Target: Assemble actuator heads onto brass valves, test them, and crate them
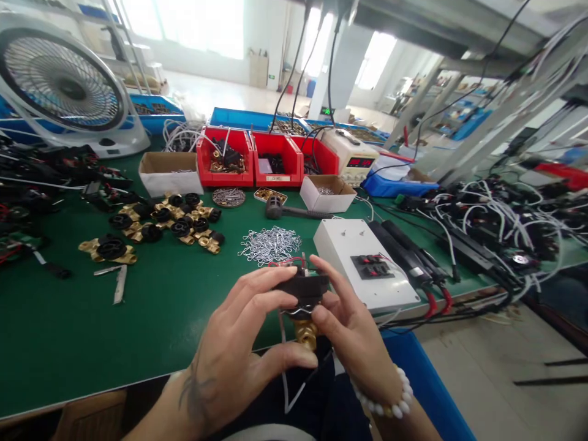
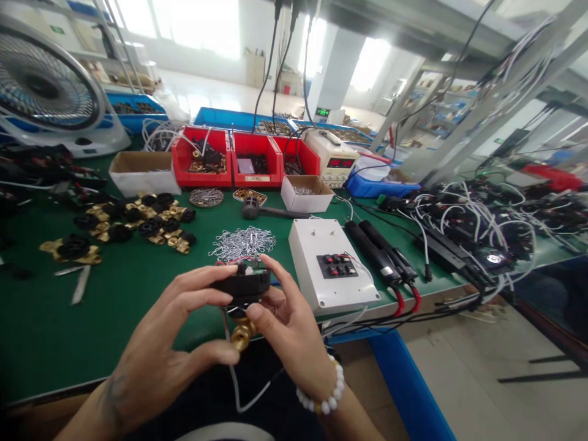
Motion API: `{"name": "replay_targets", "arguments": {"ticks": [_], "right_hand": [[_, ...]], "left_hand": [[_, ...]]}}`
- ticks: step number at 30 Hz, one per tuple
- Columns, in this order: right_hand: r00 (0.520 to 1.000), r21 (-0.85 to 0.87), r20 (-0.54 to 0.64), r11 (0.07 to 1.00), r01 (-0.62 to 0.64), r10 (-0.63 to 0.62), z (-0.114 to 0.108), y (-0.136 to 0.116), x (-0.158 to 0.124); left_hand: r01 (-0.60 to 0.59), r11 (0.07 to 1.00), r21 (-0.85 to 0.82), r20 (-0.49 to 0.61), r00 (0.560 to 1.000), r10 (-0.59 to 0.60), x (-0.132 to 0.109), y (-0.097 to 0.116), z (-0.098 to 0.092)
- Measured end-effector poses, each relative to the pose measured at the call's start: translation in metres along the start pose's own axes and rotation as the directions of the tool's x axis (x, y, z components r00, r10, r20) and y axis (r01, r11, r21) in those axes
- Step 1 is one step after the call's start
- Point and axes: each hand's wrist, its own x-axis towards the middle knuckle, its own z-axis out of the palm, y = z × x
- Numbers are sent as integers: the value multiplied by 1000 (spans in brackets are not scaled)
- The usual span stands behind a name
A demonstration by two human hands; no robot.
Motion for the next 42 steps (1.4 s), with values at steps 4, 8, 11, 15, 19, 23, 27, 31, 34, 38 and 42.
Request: {"name": "replay_targets", "arguments": {"ticks": [4, 8, 11, 15, 19, 23, 27, 31, 34, 38, 42], "right_hand": [[997, 27, -49, 998, 53, -51, 1, 3, -4], [992, 36, -103, 996, 83, -79, 5, 4, -6], [989, 45, -130, 996, 78, -72, 6, 4, -7], [983, 39, -175, 998, 58, -50, 5, 7, -7], [982, 44, -178, 997, 69, -60, 10, 10, -8], [995, -288, -72, 956, 50, -73, 3, -9, -2], [973, -865, -78, 500, 42, -217, -46, -53, 36], [952, -943, -157, 325, -66, -261, -112, -75, 93], [987, -930, -122, 361, -75, -109, -137, -67, 115], [984, -918, -113, 395, -49, -141, -140, -49, 116], [976, -916, -127, 399, -48, -175, -141, -42, 115]], "left_hand": [[-10, 1000, -3, -23, 1000, 10, 3, 2, 1], [-11, 1000, -3, -63, 998, 11, 4, 6, 8], [14, 1000, -10, -93, 996, -15, 4, 10, 13], [42, 999, -33, -102, 994, -45, 0, 11, 17], [195, 954, -228, -151, 961, -232, -4, 3, 20], [543, 508, -668, 259, 810, -526, -2, -12, 22], [638, 392, -664, 361, 731, -579, 0, -15, 24], [596, 495, -633, 281, 772, -570, -1, -3, 21], [549, 546, -633, 225, 805, -548, 0, 5, 16], [589, 471, -657, 291, 774, -562, 2, 3, 14], [656, 119, -745, 507, 674, -538, 6, 0, 17]]}}
